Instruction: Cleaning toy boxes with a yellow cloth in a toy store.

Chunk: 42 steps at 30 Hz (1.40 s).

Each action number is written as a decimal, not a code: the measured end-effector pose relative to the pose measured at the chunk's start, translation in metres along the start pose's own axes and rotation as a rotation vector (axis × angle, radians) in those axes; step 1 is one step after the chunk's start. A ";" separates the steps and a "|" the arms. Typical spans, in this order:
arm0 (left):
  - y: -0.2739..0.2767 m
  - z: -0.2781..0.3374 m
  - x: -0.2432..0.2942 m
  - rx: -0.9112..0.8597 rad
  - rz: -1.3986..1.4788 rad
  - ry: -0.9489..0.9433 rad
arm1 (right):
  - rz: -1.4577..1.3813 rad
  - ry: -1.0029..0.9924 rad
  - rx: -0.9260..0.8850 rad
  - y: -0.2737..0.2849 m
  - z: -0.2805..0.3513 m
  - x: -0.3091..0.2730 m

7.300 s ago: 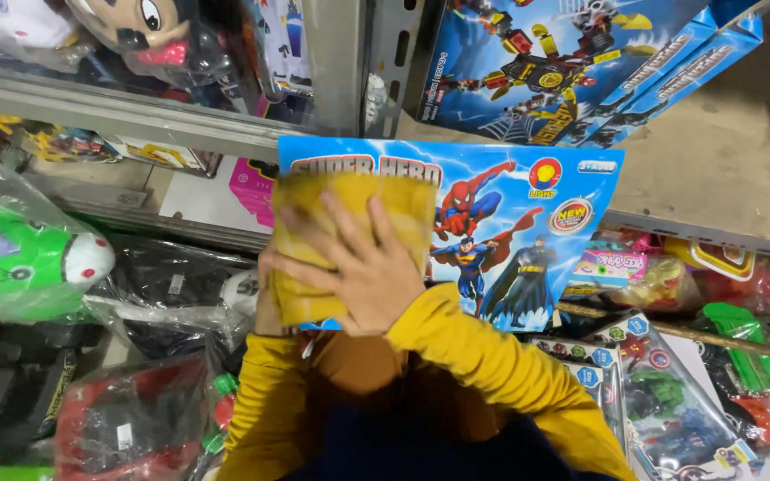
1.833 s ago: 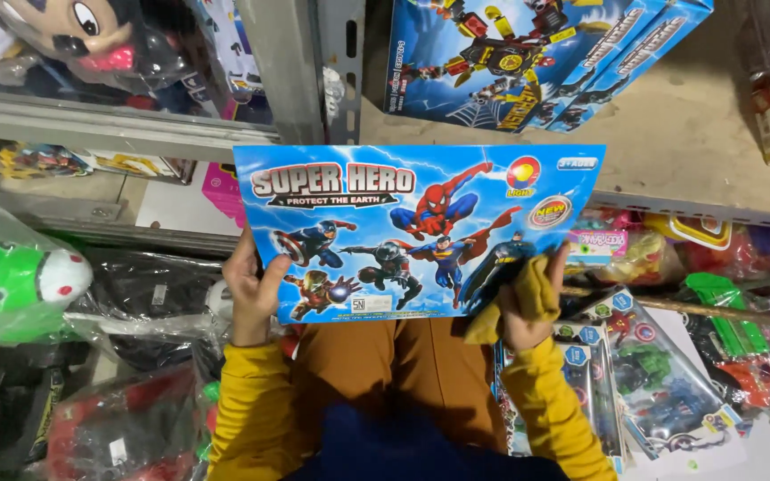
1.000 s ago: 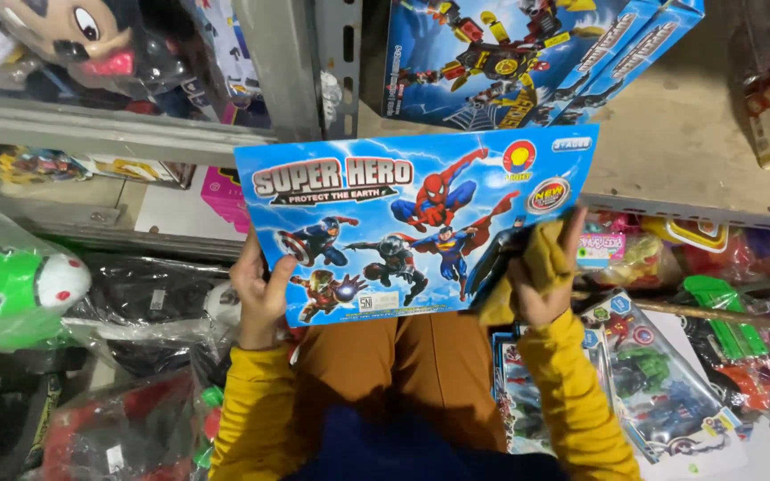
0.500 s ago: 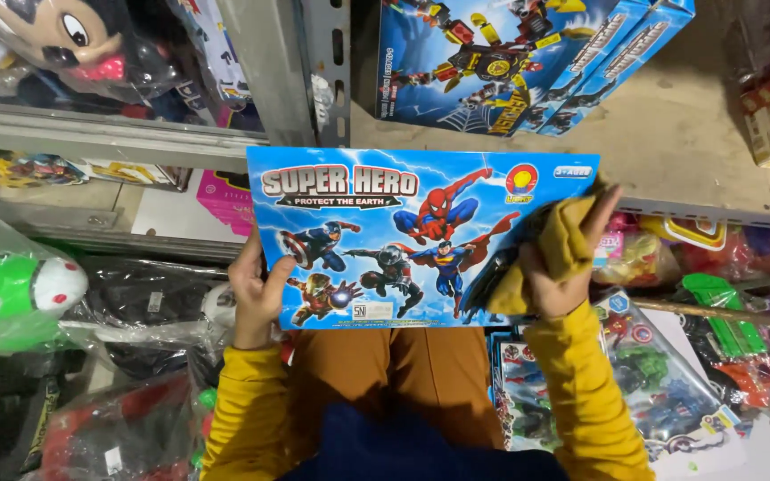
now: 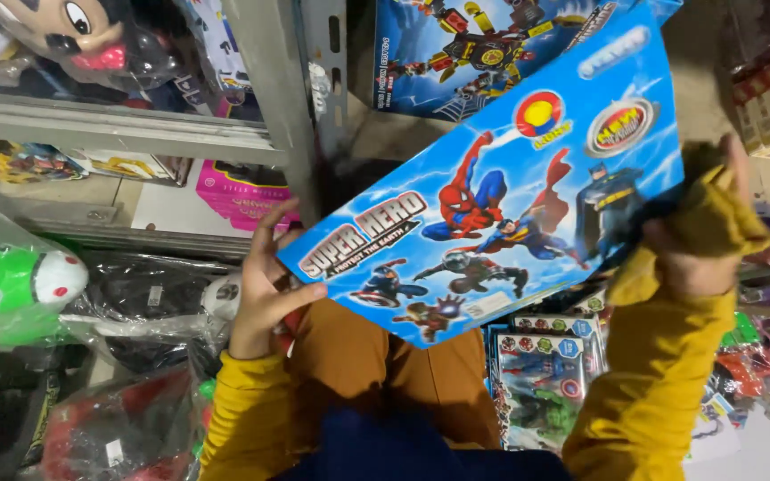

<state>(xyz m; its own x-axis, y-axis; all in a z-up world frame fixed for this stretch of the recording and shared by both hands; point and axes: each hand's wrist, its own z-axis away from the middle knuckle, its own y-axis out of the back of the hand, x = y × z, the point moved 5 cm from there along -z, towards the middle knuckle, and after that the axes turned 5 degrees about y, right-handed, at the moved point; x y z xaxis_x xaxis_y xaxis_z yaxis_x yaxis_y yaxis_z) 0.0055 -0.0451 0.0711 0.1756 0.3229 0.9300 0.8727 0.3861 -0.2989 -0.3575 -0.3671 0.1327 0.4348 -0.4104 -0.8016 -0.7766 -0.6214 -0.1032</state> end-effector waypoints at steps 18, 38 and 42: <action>-0.019 -0.011 -0.065 -0.006 -0.243 -0.087 | 0.660 0.131 0.107 -0.120 0.046 0.047; -0.008 -0.001 -0.063 -0.003 -0.378 -0.135 | 0.559 0.041 0.064 -0.112 0.138 0.091; -0.020 0.000 -0.055 0.012 -0.381 -0.139 | 0.785 0.356 -0.015 -0.118 0.023 0.022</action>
<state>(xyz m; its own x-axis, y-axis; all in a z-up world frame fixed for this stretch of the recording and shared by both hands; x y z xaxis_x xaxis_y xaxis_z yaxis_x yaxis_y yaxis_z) -0.0215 -0.0700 0.0257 -0.2235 0.2682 0.9371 0.8581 0.5102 0.0587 -0.2664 -0.2873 0.1137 -0.1063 -0.9081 -0.4050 -0.9073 -0.0780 0.4131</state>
